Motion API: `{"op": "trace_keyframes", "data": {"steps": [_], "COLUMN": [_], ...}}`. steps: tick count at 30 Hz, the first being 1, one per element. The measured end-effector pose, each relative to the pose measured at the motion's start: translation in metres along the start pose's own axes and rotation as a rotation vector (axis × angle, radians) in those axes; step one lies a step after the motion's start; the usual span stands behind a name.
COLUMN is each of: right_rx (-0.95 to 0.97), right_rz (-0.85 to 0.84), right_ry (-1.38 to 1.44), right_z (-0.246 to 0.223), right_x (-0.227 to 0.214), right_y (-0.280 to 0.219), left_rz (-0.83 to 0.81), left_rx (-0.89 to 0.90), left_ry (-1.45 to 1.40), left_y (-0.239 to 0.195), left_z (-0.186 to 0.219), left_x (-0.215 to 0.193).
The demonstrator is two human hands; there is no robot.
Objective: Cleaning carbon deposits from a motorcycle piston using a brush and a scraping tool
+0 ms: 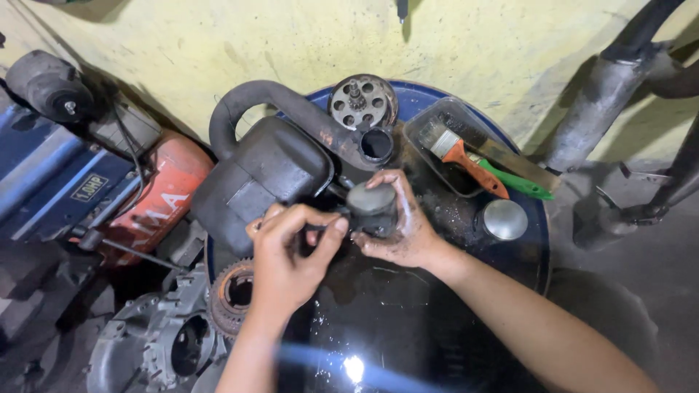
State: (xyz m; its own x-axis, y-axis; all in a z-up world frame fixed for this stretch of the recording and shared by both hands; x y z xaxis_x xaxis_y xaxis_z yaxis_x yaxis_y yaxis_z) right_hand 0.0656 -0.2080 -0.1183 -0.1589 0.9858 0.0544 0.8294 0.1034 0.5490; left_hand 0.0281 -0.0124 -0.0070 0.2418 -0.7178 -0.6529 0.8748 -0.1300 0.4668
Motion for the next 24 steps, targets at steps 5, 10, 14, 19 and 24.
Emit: {"op": "trace_keyframes", "data": {"steps": [5,10,14,19,24], "right_rx": [0.03,0.029,0.069,0.13,0.105], "right_rz": [0.036,0.07,0.057,0.079,0.068], "right_ry": [0.057,0.134,0.201,0.319,0.154], "right_z": [-0.001,-0.003,-0.006,-0.002,0.006], "right_x": [0.005,0.005,0.005,0.008,-0.007], "right_y": [-0.001,0.001,0.001,0.0,-0.002], "left_rz": [0.05,0.068,0.098,0.099,0.104], "left_rx": [0.039,0.024,0.061,0.031,0.095], "left_ry": [-0.04,-0.008,0.046,0.045,0.016], "left_y": [0.006,0.004,0.004,0.005,0.0], "left_z": [-0.004,0.007,0.003,-0.005,0.021], "left_x": [-0.016,-0.009,-0.01,-0.016,0.005]}}
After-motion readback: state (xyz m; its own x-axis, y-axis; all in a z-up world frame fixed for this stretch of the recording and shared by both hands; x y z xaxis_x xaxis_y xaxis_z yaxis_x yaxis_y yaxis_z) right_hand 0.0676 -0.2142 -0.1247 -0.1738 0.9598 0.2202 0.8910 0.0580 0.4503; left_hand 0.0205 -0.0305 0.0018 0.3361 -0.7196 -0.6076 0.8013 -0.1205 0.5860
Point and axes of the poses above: each hand's wrist, its own y-axis towards the middle knuckle, its own x-axis out of the palm, z = x × y, the point moved 3 cm from there along y, towards the middle knuckle, and after that the axes turned 11 degrees about y, right-handed, at the moved point
